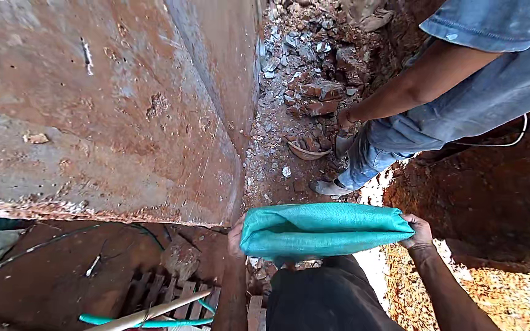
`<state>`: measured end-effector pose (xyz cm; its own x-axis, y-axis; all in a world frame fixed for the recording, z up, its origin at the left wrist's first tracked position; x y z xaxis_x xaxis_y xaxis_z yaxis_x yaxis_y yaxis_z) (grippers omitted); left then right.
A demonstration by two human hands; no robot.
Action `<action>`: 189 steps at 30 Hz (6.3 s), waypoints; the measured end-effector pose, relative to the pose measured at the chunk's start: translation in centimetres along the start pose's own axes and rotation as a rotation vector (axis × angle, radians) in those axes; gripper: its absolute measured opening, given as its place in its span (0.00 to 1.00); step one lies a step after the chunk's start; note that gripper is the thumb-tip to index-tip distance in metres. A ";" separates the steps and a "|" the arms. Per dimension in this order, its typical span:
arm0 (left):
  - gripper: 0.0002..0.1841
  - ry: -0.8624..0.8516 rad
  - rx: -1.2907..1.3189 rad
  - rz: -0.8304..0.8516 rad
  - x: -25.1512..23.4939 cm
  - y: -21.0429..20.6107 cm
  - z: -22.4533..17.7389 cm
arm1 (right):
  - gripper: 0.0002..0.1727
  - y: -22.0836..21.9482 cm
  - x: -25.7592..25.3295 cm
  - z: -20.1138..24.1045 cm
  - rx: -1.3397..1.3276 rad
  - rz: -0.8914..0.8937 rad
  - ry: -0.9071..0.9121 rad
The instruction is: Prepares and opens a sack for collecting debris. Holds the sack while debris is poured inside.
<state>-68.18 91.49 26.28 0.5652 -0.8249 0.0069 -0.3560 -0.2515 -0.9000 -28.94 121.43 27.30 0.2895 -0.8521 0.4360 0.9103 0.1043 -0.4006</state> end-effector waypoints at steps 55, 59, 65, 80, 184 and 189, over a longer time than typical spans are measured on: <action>0.19 0.020 -0.821 -1.099 0.4 7.1 2.2 | 0.14 -2.8 -3.5 -7.9 1.017 -0.354 -0.169; 0.16 0.352 -1.518 -0.822 -0.9 7.9 1.7 | 0.19 -2.5 -2.7 -9.9 0.774 -0.604 -0.257; 0.34 0.808 -1.719 -0.609 0.4 7.8 2.8 | 0.29 -2.6 -4.5 -10.4 1.255 -0.176 -0.388; 0.21 0.453 -0.809 -0.902 -0.1 7.9 8.3 | 0.27 -5.7 -4.7 -12.4 1.122 -0.178 -0.391; 0.16 0.093 -0.607 -0.917 -24.5 11.4 -4.5 | 0.14 -16.2 -21.3 -13.8 0.637 -0.311 -0.162; 0.14 0.121 -0.623 -0.957 -25.9 12.0 -2.6 | 0.11 -16.6 -22.7 -11.3 0.559 -0.338 -0.078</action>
<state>-89.02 108.47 16.43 0.7399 -0.1957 0.6436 -0.1448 -0.9807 -0.1317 -53.93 133.27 14.93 -0.0384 -0.8470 0.5302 0.9654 0.1055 0.2384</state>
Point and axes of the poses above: each hand's wrist, its own x-axis away from the middle knuckle, its own y-axis out of the back of the hand, z = x × y, the point moved 6 cm from there along -x, towards the middle knuckle, and after that the axes turned 3 degrees about x, right-handed, at the moved point
